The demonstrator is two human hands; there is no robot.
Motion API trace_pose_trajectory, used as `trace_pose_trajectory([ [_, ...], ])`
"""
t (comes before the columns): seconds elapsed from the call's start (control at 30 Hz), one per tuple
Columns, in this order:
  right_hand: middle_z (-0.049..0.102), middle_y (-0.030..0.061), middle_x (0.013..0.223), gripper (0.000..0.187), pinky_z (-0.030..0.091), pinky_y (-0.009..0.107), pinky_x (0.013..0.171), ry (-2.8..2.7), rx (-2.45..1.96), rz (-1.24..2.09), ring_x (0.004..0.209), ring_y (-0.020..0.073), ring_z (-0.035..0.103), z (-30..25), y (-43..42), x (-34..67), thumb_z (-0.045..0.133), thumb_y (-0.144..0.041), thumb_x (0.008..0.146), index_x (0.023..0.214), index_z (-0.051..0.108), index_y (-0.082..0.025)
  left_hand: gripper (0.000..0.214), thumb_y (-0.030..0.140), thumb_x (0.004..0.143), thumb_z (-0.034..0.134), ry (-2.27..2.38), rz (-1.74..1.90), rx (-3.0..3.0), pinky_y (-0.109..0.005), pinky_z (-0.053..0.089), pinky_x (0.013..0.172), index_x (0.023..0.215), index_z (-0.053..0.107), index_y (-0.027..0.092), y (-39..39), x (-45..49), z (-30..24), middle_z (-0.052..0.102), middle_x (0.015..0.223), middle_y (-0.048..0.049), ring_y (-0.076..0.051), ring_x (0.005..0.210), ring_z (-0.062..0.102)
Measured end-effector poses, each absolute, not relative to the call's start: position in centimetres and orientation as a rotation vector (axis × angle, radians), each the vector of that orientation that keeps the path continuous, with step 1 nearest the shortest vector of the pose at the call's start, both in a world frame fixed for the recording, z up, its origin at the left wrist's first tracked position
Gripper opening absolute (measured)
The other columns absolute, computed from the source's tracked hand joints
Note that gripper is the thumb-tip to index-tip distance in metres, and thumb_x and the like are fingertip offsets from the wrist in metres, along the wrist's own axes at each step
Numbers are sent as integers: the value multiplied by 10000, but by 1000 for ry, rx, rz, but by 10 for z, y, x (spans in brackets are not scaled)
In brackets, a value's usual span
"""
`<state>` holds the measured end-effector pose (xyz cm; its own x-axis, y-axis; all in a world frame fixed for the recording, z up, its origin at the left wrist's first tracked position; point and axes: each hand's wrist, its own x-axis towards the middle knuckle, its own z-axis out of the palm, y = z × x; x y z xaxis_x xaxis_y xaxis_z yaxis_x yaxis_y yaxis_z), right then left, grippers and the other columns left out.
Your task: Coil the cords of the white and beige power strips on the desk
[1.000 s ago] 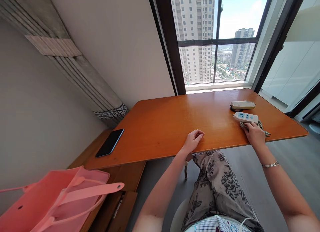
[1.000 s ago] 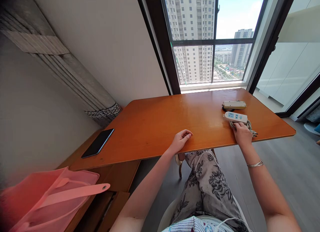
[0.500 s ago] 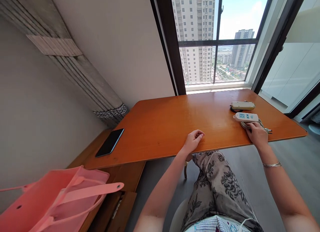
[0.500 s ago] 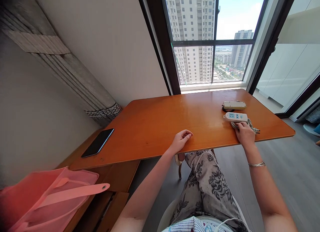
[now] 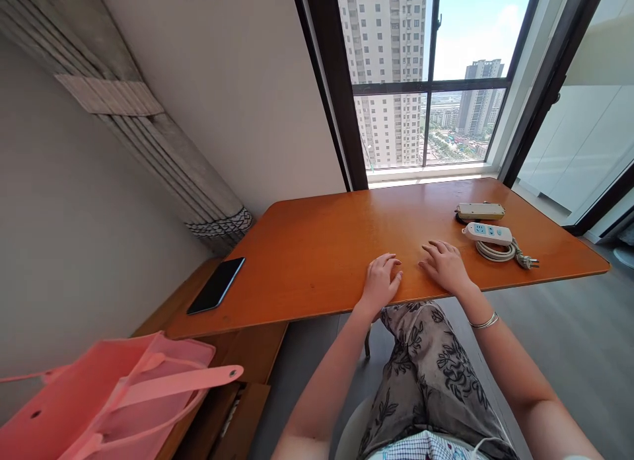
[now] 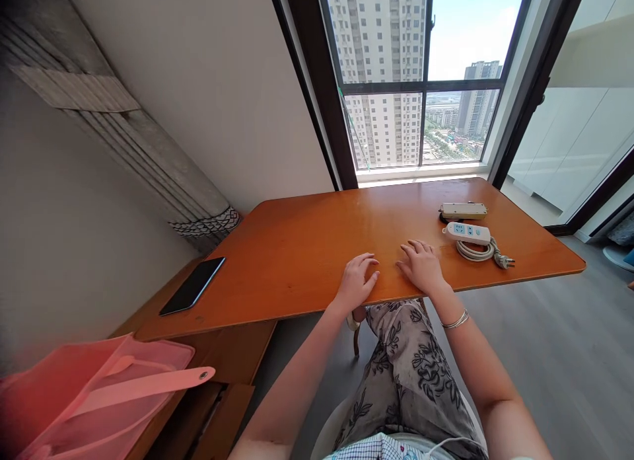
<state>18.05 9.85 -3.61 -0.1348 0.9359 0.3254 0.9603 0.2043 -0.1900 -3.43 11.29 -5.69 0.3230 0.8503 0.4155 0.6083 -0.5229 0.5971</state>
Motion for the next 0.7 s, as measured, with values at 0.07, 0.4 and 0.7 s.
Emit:
trace_pose_trajectory([
  [0.07,400,143,1578,609,234,524,1178,-2167,-1849,-1,1465,331,326,-40,103,169,398,-551,985,1468,502,-196,340,274,871,593,1438,896,2390,-581,181,1217,1196,640,187,111,-31,-57,525,1475,-161,-334,1445,376],
  [0.4,300,136,1629,731,140,540,1218,-2233,-1908,173,1525,319,213,-53,102,164,304,-655,976,1537,402,-197,572,463,938,511,1519,634,2434,-610,128,1222,1443,476,196,118,-32,-73,441,1549,-178,-333,1476,342],
  [0.7,306,139,1625,704,145,539,1219,-2236,-1912,168,1522,327,222,-52,101,162,352,-614,977,1535,406,-189,610,468,942,510,1531,572,2431,-580,127,1232,1467,443,165,116,-33,-69,412,1567,-185,-321,1491,318],
])
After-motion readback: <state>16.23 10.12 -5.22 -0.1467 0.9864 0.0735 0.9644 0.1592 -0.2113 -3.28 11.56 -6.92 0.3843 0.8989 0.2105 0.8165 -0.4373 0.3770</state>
